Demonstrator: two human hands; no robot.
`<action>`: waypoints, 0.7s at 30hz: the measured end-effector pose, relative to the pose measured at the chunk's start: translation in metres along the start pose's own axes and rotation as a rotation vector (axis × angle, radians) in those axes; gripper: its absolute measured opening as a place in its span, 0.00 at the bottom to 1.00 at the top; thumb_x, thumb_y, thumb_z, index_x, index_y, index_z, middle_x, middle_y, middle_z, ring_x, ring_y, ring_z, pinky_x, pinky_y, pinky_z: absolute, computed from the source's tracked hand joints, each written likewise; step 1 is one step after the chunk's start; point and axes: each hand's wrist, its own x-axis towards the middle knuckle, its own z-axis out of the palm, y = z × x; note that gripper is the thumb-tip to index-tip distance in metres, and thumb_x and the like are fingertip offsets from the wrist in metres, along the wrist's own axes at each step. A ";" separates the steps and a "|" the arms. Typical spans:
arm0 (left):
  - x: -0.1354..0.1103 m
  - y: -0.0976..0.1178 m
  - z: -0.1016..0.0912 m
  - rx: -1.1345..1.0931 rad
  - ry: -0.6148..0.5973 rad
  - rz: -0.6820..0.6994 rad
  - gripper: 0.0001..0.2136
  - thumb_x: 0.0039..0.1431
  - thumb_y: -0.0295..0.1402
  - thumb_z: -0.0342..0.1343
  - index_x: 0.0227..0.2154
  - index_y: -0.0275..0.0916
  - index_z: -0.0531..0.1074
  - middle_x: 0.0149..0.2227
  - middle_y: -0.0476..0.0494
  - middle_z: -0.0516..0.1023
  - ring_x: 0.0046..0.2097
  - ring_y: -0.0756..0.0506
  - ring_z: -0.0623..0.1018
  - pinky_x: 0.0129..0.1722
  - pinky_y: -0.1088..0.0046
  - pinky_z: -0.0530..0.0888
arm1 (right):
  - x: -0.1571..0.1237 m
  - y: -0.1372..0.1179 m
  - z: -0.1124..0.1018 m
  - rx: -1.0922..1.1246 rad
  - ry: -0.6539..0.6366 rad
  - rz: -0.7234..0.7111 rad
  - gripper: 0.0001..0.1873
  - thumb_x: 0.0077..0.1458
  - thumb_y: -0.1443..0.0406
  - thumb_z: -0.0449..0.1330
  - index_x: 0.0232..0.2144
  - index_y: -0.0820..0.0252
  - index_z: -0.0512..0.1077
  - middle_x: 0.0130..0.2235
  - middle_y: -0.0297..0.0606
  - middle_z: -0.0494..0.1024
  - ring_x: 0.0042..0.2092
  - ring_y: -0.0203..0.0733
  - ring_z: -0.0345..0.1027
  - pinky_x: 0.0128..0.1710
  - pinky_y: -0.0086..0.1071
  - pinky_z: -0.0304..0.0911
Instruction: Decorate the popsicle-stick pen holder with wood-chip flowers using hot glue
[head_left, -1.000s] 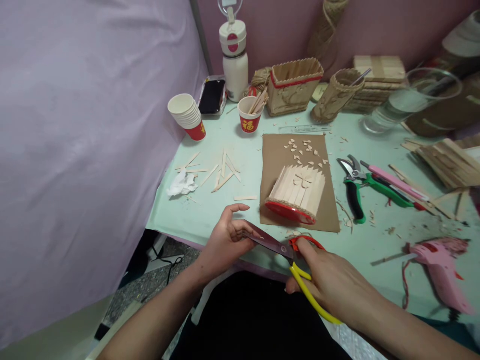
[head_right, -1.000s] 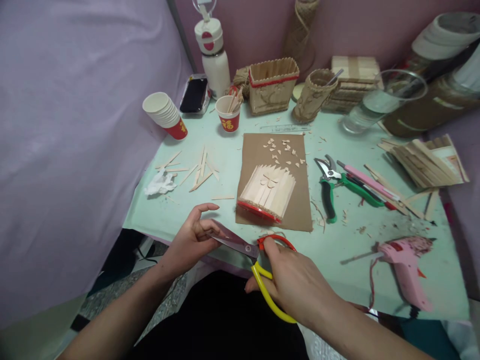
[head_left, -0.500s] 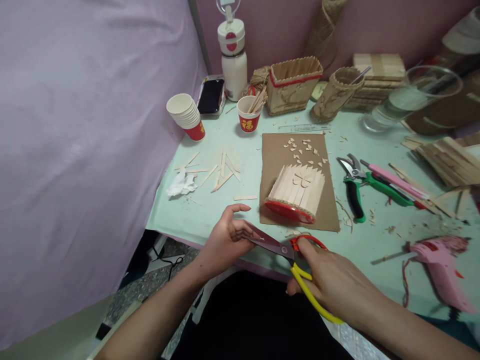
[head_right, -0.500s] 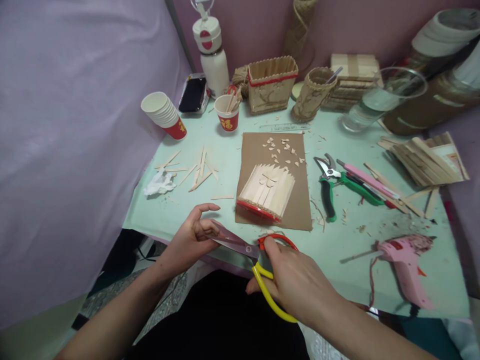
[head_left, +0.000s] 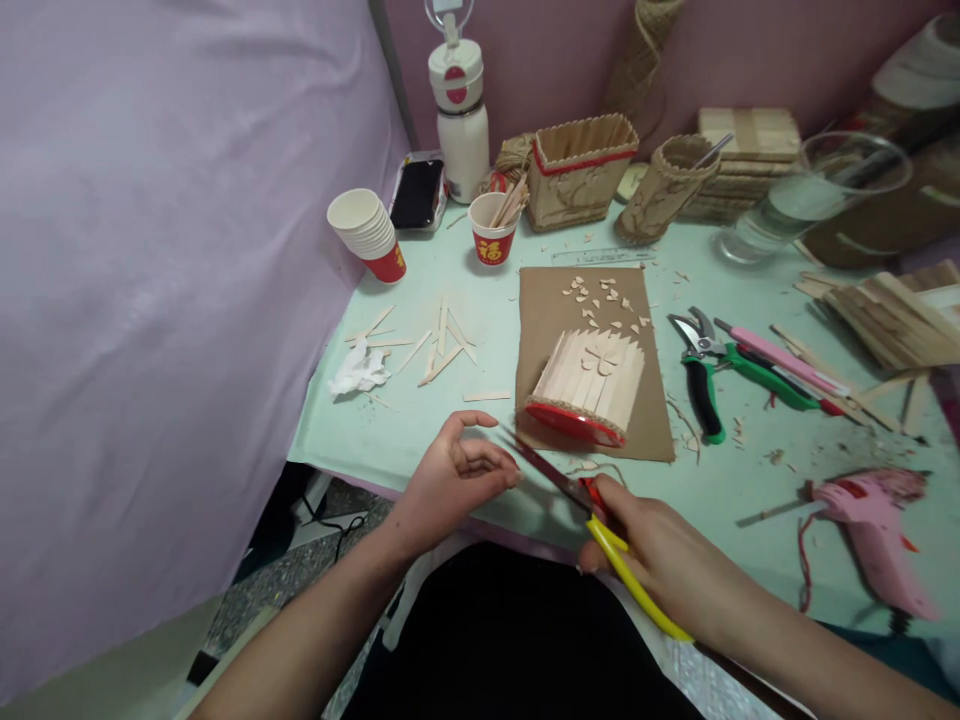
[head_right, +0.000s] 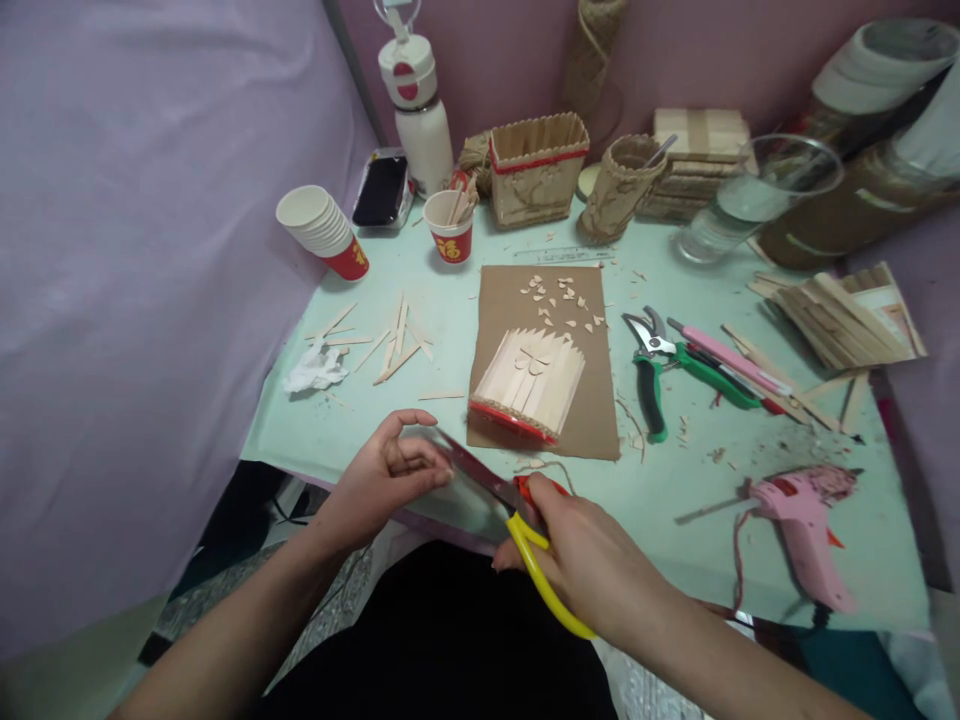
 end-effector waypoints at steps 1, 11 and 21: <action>0.001 0.000 0.000 -0.016 0.011 -0.013 0.22 0.46 0.26 0.64 0.42 0.41 0.60 0.28 0.51 0.78 0.31 0.51 0.76 0.34 0.75 0.68 | 0.001 -0.001 -0.001 0.068 0.024 0.005 0.09 0.54 0.60 0.54 0.29 0.53 0.56 0.25 0.30 0.73 0.27 0.39 0.67 0.26 0.30 0.57; 0.001 0.006 0.008 -0.152 -0.112 -0.232 0.24 0.42 0.28 0.68 0.40 0.38 0.62 0.26 0.49 0.78 0.26 0.52 0.74 0.31 0.76 0.65 | 0.009 -0.021 0.015 0.374 0.348 -0.172 0.14 0.52 0.57 0.61 0.39 0.54 0.63 0.35 0.34 0.72 0.26 0.34 0.60 0.27 0.29 0.59; 0.000 0.002 0.015 -0.170 -0.107 -0.258 0.22 0.43 0.30 0.67 0.41 0.37 0.64 0.26 0.49 0.77 0.28 0.52 0.74 0.34 0.74 0.67 | 0.018 -0.011 0.036 0.421 0.561 -0.235 0.12 0.53 0.57 0.61 0.32 0.56 0.64 0.32 0.34 0.75 0.23 0.32 0.56 0.24 0.28 0.56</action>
